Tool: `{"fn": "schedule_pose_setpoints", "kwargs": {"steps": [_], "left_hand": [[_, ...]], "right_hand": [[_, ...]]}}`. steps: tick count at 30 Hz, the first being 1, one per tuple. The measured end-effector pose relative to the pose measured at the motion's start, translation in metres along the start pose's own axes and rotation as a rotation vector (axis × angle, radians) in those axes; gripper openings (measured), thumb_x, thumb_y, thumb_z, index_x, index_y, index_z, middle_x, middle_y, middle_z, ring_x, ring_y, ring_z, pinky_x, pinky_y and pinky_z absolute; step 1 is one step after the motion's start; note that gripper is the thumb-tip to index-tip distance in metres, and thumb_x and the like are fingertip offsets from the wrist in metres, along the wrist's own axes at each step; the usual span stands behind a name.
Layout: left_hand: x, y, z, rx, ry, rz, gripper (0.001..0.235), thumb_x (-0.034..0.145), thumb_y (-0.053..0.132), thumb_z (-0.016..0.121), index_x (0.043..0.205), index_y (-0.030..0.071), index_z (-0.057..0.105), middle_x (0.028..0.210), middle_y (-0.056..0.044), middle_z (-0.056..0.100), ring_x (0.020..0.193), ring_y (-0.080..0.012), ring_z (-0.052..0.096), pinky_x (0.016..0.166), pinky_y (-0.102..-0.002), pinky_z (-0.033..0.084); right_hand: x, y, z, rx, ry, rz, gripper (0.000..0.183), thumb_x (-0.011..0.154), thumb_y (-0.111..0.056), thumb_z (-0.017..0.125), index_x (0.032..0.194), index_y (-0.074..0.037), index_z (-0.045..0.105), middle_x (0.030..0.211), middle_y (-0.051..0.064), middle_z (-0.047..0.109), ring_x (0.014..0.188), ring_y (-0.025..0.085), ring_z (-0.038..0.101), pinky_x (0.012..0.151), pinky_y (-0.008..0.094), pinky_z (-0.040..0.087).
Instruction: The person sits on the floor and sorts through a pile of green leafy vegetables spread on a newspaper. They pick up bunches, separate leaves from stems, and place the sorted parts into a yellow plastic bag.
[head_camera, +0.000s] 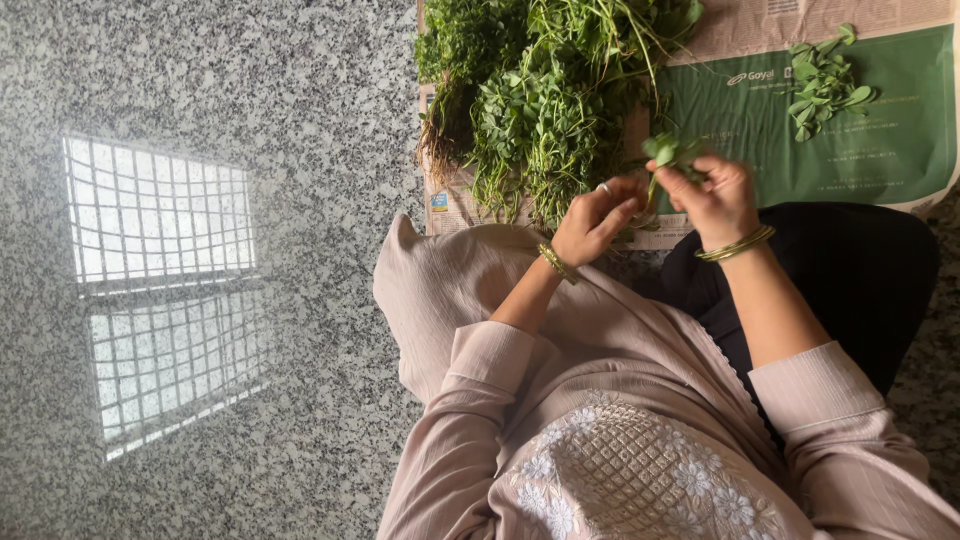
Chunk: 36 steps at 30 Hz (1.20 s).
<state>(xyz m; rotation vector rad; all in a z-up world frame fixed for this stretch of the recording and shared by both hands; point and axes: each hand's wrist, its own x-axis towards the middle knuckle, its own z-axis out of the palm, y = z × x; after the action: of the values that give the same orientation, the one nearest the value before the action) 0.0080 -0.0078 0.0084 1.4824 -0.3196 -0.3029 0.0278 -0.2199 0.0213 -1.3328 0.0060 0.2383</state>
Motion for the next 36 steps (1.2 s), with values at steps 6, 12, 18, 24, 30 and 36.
{"fn": "schedule_pose_setpoints", "kwargs": {"steps": [6, 12, 18, 24, 30, 36], "left_hand": [[0.004, -0.027, 0.004, -0.127, 0.086, -0.058, 0.016, 0.112, 0.016, 0.063, 0.113, 0.001, 0.065, 0.083, -0.003, 0.066, 0.073, -0.0071, 0.057, 0.065, -0.026, 0.05], [0.0, 0.0, 0.008, 0.384, 0.266, 0.026, 0.012, 0.1, 0.013, 0.067, 0.106, 0.003, 0.069, 0.078, -0.007, 0.071, 0.065, -0.0142, 0.063, 0.06, -0.028, 0.051], [-0.001, 0.016, 0.013, 0.897, 0.303, 0.237, 0.018, 0.093, 0.013, 0.067, 0.109, 0.005, 0.071, 0.085, -0.011, 0.072, 0.073, -0.0272, 0.07, 0.069, -0.038, 0.056], [-0.001, 0.011, 0.017, 0.868, 0.29, 0.183, 0.009, 0.099, 0.014, 0.067, 0.1, 0.006, 0.07, 0.09, -0.01, 0.073, 0.076, -0.0266, 0.07, 0.07, -0.037, 0.056], [-0.001, -0.003, 0.005, 0.062, 0.126, 0.016, 0.018, 0.109, 0.015, 0.055, 0.107, 0.003, 0.068, 0.084, -0.002, 0.066, 0.072, -0.0118, 0.061, 0.067, -0.031, 0.051], [0.0, -0.024, 0.003, -0.548, 0.07, -0.097, 0.022, 0.115, 0.016, 0.049, 0.102, 0.005, 0.063, 0.074, 0.003, 0.046, 0.066, -0.0083, 0.042, 0.065, -0.027, 0.041]], "right_hand": [[-0.007, -0.009, 0.021, -0.502, -0.01, -0.411, 0.01, 0.103, -0.014, 0.077, 0.11, -0.007, 0.074, 0.104, -0.001, 0.071, 0.086, 0.004, 0.064, 0.073, 0.02, 0.051], [-0.006, -0.009, 0.023, -0.263, -0.022, 0.082, 0.019, 0.098, -0.019, 0.076, 0.113, -0.007, 0.076, 0.087, 0.001, 0.069, 0.067, 0.005, 0.058, 0.055, 0.022, 0.044], [-0.005, -0.024, 0.029, -0.631, -0.069, -0.266, 0.03, 0.094, -0.023, 0.082, 0.113, -0.001, 0.074, 0.1, 0.009, 0.076, 0.087, 0.016, 0.074, 0.075, 0.028, 0.057], [-0.005, -0.016, 0.034, -0.822, 0.09, -0.331, 0.027, 0.102, -0.026, 0.077, 0.105, 0.001, 0.072, 0.094, 0.013, 0.075, 0.081, 0.025, 0.074, 0.069, 0.035, 0.055], [-0.006, -0.001, 0.03, -0.166, 0.043, 0.06, 0.026, 0.106, -0.03, 0.064, 0.098, -0.006, 0.065, 0.075, 0.001, 0.066, 0.059, 0.01, 0.056, 0.052, 0.026, 0.045], [0.003, -0.003, 0.016, 0.519, 0.001, 0.297, 0.02, 0.103, -0.025, 0.062, 0.092, -0.009, 0.062, 0.067, -0.004, 0.057, 0.054, 0.004, 0.052, 0.047, 0.022, 0.041]]}}
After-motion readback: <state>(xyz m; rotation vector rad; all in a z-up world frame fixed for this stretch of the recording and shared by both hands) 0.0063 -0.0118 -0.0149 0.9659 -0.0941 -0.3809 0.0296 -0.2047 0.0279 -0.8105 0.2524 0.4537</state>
